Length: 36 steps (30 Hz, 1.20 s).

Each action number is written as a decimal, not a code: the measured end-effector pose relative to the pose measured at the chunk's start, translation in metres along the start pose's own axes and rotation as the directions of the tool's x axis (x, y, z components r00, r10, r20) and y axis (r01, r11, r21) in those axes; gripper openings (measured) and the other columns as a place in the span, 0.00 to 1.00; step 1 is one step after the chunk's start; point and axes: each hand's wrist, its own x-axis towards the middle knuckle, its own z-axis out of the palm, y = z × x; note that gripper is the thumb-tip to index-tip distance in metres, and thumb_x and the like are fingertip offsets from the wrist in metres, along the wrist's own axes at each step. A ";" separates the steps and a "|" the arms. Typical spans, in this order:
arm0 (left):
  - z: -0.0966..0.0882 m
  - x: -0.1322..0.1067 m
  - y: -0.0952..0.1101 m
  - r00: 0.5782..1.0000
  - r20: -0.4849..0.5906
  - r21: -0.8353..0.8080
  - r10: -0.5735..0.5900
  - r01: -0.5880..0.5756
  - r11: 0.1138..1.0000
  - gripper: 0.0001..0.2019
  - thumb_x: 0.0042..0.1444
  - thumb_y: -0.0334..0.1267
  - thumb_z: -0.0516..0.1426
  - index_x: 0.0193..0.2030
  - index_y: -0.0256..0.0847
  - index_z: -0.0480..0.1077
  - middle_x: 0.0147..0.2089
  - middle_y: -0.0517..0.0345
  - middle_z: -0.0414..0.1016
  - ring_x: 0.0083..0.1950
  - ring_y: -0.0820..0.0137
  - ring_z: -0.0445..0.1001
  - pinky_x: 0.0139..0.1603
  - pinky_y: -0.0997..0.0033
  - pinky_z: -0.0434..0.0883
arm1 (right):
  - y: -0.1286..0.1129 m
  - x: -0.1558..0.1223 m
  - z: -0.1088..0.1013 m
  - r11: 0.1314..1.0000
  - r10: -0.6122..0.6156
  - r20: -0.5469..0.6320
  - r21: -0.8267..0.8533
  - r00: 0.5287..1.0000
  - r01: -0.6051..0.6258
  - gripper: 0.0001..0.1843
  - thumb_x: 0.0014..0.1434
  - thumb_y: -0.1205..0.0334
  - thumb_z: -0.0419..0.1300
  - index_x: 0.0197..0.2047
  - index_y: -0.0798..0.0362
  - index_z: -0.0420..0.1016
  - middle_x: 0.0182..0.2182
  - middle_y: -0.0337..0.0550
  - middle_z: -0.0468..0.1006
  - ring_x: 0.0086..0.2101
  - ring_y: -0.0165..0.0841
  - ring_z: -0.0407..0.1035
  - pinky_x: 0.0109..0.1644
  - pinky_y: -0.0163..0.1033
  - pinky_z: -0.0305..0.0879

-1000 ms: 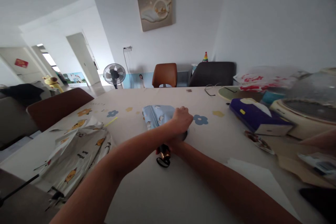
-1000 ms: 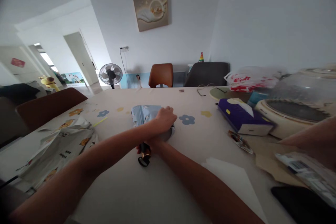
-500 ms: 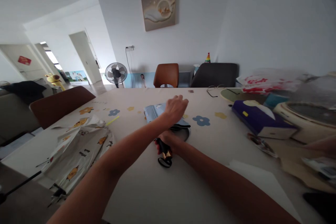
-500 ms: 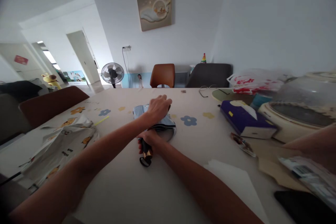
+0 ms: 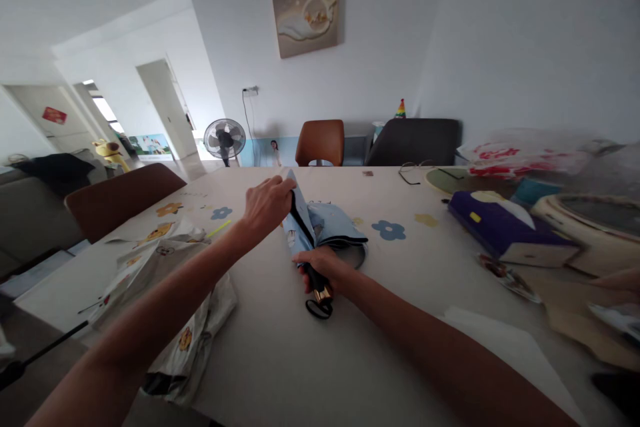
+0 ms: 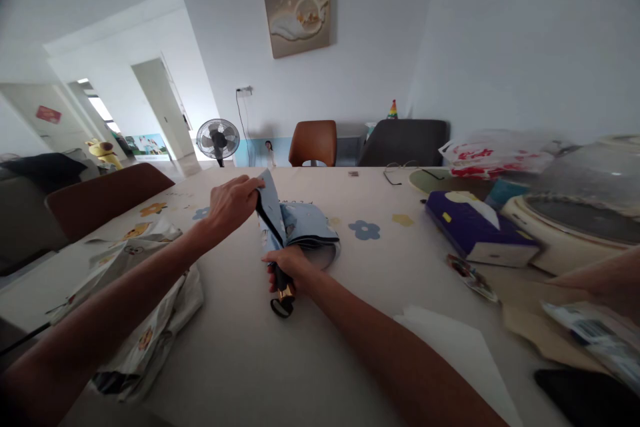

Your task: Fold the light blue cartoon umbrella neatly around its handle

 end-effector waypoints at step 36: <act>0.062 -0.082 -0.057 0.953 0.255 -0.048 0.161 -0.154 0.987 0.13 0.57 0.30 0.45 0.44 0.43 0.66 0.41 0.53 0.67 0.45 0.66 0.65 0.43 0.68 0.64 | -0.003 0.004 0.000 0.995 0.046 -0.017 -0.083 0.999 -0.048 0.11 0.53 0.67 0.56 0.21 0.56 0.62 0.09 0.35 0.63 0.11 0.25 0.58 0.14 0.30 0.60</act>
